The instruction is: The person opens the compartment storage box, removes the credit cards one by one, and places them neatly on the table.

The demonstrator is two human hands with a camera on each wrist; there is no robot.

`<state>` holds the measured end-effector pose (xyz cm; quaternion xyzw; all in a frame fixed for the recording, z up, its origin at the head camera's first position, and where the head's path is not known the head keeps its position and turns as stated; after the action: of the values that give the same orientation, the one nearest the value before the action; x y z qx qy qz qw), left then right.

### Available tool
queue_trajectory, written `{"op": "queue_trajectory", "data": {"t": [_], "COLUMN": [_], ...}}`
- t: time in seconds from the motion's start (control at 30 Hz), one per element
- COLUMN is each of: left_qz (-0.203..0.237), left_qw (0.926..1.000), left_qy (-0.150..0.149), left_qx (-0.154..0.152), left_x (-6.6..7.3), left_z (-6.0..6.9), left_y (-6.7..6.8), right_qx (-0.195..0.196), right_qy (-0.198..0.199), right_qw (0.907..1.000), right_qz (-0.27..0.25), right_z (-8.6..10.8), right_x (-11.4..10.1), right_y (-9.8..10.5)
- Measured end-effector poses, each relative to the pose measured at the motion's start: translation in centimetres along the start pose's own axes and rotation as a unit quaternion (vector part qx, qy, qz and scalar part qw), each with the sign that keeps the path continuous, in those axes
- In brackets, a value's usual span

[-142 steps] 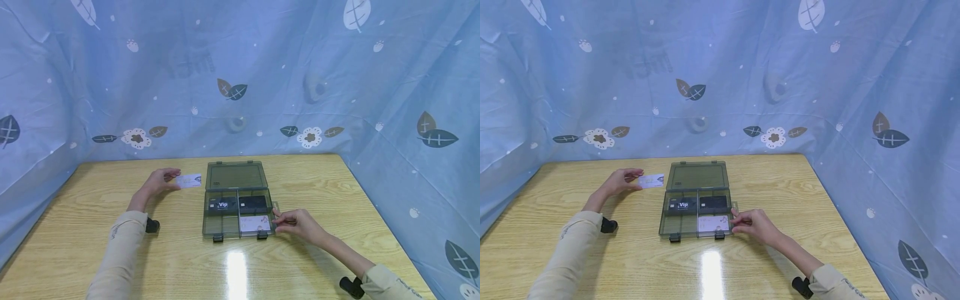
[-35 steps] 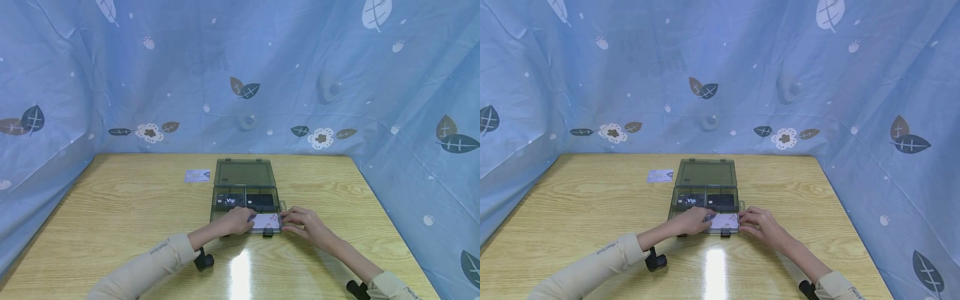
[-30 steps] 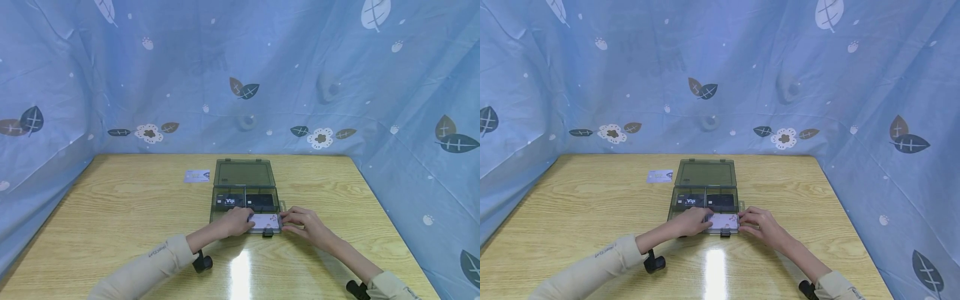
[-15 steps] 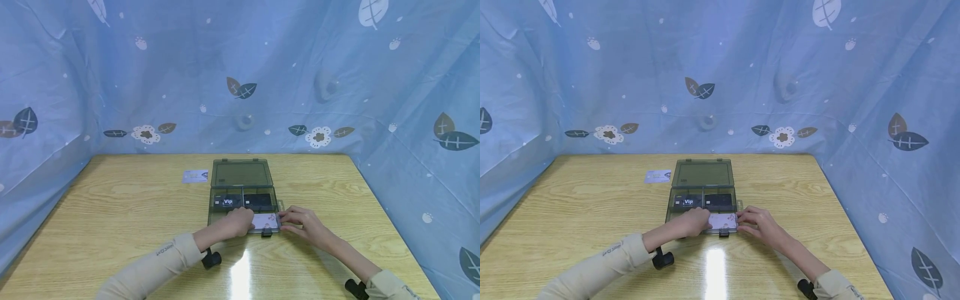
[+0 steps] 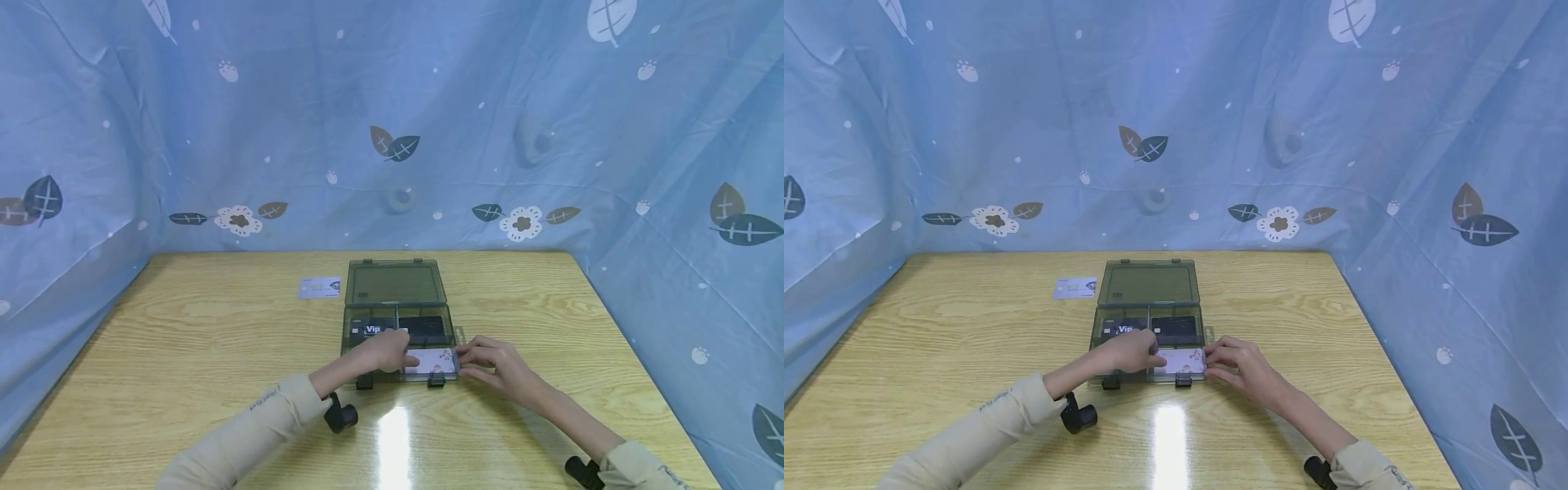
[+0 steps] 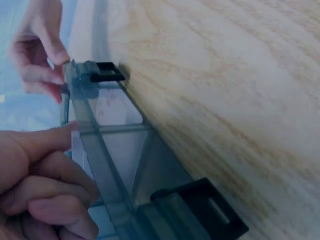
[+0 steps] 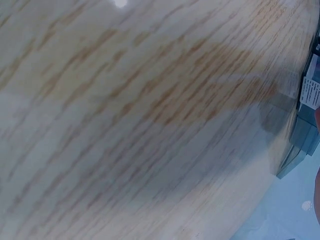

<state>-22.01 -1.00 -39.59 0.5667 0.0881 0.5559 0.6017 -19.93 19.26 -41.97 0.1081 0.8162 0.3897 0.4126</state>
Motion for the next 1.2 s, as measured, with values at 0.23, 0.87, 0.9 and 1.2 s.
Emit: {"op": "queue_trajectory", "data": {"t": [0.23, 0.87, 0.9, 1.2], "left_qz": [-0.001, 0.067, 0.076, -0.089], "left_qw": [0.9998, 0.9960, 0.9951, 0.9955], "left_qy": [-0.014, -0.016, -0.022, 0.002], "left_qx": [0.012, -0.058, -0.060, 0.033], "left_x": [-0.2, 0.0, -0.1, 0.4], "left_z": [0.3, 0.1, 0.1, 0.7], "left_y": [0.1, 0.0, 0.0, -0.1], "right_qx": [0.008, 0.014, 0.014, 0.017], "right_qy": [0.010, 0.020, 0.020, 0.024], "right_qw": [0.9999, 0.9997, 0.9996, 0.9995], "right_qz": [-0.005, -0.009, -0.010, -0.014], "right_z": [0.0, 0.0, 0.0, 0.1], "right_x": [0.1, 0.1, 0.1, 0.2], "right_y": [-0.1, -0.1, -0.1, -0.1]}}
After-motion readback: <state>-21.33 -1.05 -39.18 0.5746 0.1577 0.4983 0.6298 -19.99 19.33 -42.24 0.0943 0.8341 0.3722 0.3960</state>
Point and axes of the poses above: each hand's wrist, its own z-axis away from the middle knuckle, its own y-axis out of the back of the hand, x = y × z, the point moved 4 cm from there along -z, towards the middle knuckle, and after that the axes turned 7 degrees about -y, right-handed, at the moved point
